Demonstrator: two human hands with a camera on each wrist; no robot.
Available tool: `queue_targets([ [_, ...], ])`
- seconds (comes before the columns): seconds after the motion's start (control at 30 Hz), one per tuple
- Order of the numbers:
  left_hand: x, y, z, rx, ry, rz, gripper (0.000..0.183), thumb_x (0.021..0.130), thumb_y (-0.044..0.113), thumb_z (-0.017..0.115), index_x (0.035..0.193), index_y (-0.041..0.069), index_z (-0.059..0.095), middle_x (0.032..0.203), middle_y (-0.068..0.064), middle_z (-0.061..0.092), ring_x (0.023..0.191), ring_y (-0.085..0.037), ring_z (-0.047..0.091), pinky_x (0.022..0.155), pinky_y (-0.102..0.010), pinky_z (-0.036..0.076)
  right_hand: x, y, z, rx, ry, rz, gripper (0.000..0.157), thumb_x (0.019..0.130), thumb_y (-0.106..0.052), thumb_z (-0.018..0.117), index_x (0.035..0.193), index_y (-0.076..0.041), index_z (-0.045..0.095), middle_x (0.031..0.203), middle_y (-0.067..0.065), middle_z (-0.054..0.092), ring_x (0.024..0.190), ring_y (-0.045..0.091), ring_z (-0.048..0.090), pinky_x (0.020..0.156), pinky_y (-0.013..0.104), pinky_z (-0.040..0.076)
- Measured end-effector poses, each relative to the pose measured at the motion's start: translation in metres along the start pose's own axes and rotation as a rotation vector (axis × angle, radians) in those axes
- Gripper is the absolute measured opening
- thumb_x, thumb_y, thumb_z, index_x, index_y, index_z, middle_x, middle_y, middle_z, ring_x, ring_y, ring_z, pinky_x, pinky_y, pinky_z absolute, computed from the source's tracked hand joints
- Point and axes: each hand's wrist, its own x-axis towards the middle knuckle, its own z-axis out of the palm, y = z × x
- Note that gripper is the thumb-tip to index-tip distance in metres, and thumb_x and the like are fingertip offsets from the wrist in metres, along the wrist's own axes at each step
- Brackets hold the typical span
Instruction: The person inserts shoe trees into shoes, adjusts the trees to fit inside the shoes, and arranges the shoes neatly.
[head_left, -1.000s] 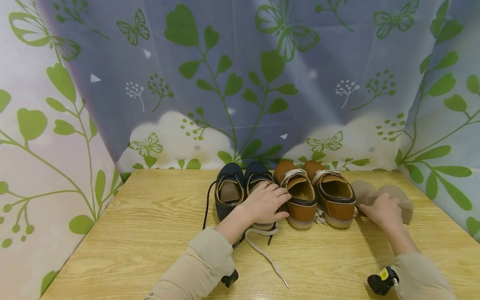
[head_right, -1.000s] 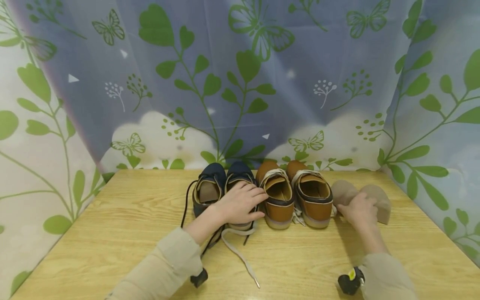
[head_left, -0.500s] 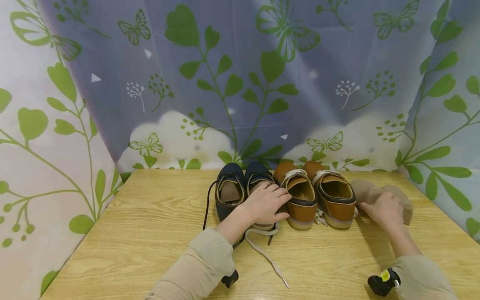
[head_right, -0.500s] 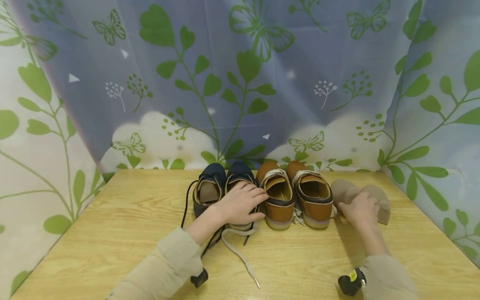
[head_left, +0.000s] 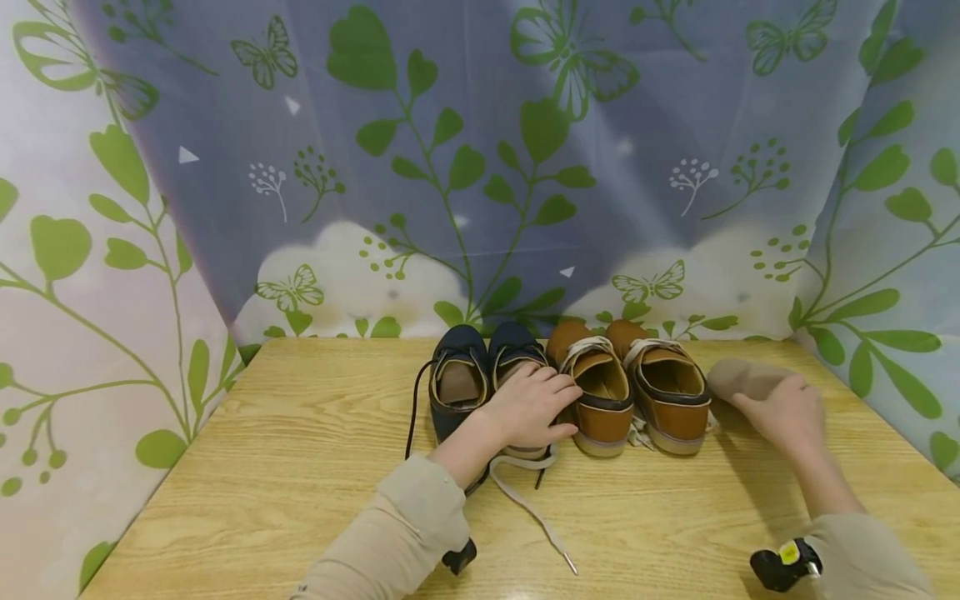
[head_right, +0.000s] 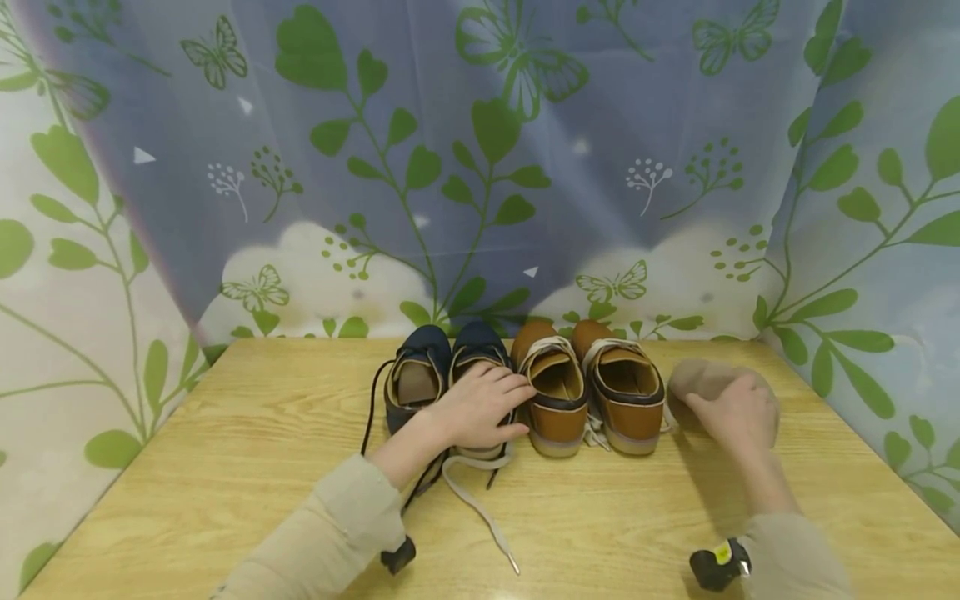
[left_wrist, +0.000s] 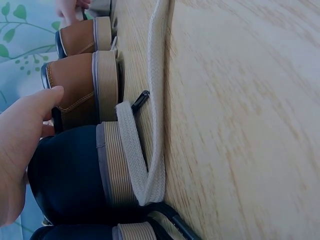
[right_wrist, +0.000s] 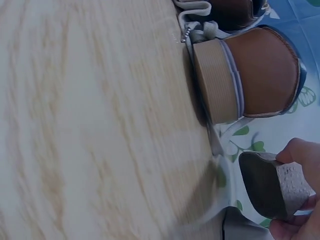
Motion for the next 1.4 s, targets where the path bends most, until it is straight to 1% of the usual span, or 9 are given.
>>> queue_targets([
  [0.07, 0.000, 0.000, 0.000, 0.000, 0.001, 0.000, 0.055, 0.093, 0.055, 0.041, 0.138, 0.023, 0.045, 0.135, 0.005, 0.046, 0.123, -0.016, 0.040, 0.101, -0.034, 0.030, 0.000, 0.000, -0.004, 0.010, -0.015, 0.004, 0.087, 0.085, -0.040, 0.059, 0.113, 0.035, 0.026, 0.103, 0.052, 0.034, 0.095, 0.062, 0.036, 0.079, 0.062, 0.036],
  [0.2, 0.000, -0.001, 0.000, -0.004, 0.013, 0.003, 0.055, 0.093, 0.055, 0.041, 0.137, 0.023, 0.046, 0.134, 0.005, 0.046, 0.123, -0.016, 0.041, 0.101, -0.034, 0.030, -0.001, 0.001, -0.011, -0.014, -0.024, 0.022, 0.089, 0.084, -0.049, 0.058, 0.114, 0.032, 0.032, 0.101, 0.047, 0.038, 0.093, 0.059, 0.041, 0.069, 0.058, 0.041],
  [0.33, 0.001, -0.002, 0.001, -0.003, 0.022, 0.003, 0.055, 0.093, 0.055, 0.042, 0.137, 0.023, 0.046, 0.134, 0.005, 0.047, 0.122, -0.016, 0.041, 0.101, -0.034, 0.030, 0.000, 0.000, -0.017, -0.034, -0.049, 0.060, 0.093, 0.084, -0.055, 0.055, 0.118, 0.029, 0.030, 0.105, 0.046, 0.036, 0.097, 0.058, 0.039, 0.065, 0.057, 0.042],
  [0.6, 0.000, -0.001, 0.001, -0.005, 0.005, 0.003, 0.056, 0.093, 0.055, 0.041, 0.139, 0.023, 0.044, 0.136, 0.005, 0.045, 0.124, -0.015, 0.040, 0.103, -0.034, 0.029, 0.001, -0.001, -0.024, -0.018, -0.049, 0.060, 0.091, 0.085, -0.052, 0.052, 0.117, 0.030, 0.027, 0.105, 0.046, 0.036, 0.096, 0.058, 0.040, 0.067, 0.057, 0.041],
  [0.77, 0.000, -0.002, 0.001, -0.001, 0.024, 0.008, 0.055, 0.093, 0.054, 0.042, 0.138, 0.022, 0.045, 0.135, 0.005, 0.046, 0.123, -0.016, 0.040, 0.103, -0.034, 0.029, -0.001, -0.002, -0.029, 0.001, -0.040, 0.068, 0.092, 0.085, -0.052, 0.052, 0.118, 0.030, 0.026, 0.106, 0.046, 0.035, 0.096, 0.058, 0.040, 0.068, 0.057, 0.041],
  [0.97, -0.001, -0.001, 0.005, 0.001, 0.058, 0.026, 0.057, 0.092, 0.054, 0.044, 0.138, 0.021, 0.045, 0.135, 0.003, 0.045, 0.123, -0.016, 0.040, 0.103, -0.034, 0.028, -0.004, -0.005, -0.036, 0.007, -0.025, 0.017, 0.090, 0.085, -0.049, 0.052, 0.121, 0.029, 0.025, 0.106, 0.045, 0.034, 0.094, 0.058, 0.039, 0.067, 0.057, 0.040],
  [1.13, 0.000, 0.001, 0.009, 0.008, 0.075, 0.033, 0.058, 0.091, 0.054, 0.045, 0.137, 0.019, 0.045, 0.133, 0.003, 0.046, 0.122, -0.016, 0.041, 0.103, -0.034, 0.028, -0.006, -0.009, -0.041, 0.013, -0.012, -0.036, 0.087, 0.086, -0.048, 0.053, 0.122, 0.027, 0.028, 0.106, 0.045, 0.038, 0.088, 0.057, 0.045, 0.061, 0.053, 0.041],
  [1.27, 0.000, 0.002, 0.009, 0.024, 0.075, 0.027, 0.057, 0.091, 0.054, 0.045, 0.136, 0.019, 0.046, 0.132, 0.003, 0.046, 0.122, -0.016, 0.041, 0.104, -0.035, 0.027, -0.007, -0.013, -0.042, 0.024, 0.007, -0.067, 0.085, 0.086, -0.047, 0.053, 0.124, 0.026, 0.030, 0.105, 0.044, 0.042, 0.084, 0.055, 0.049, 0.057, 0.049, 0.041],
  [1.4, 0.000, 0.002, 0.008, 0.023, 0.065, 0.027, 0.058, 0.091, 0.054, 0.046, 0.136, 0.018, 0.045, 0.133, 0.002, 0.046, 0.122, -0.016, 0.041, 0.105, -0.035, 0.026, -0.009, -0.019, -0.044, 0.015, 0.039, -0.080, 0.085, 0.085, -0.047, 0.054, 0.124, 0.025, 0.031, 0.106, 0.044, 0.041, 0.085, 0.056, 0.046, 0.058, 0.051, 0.040],
])
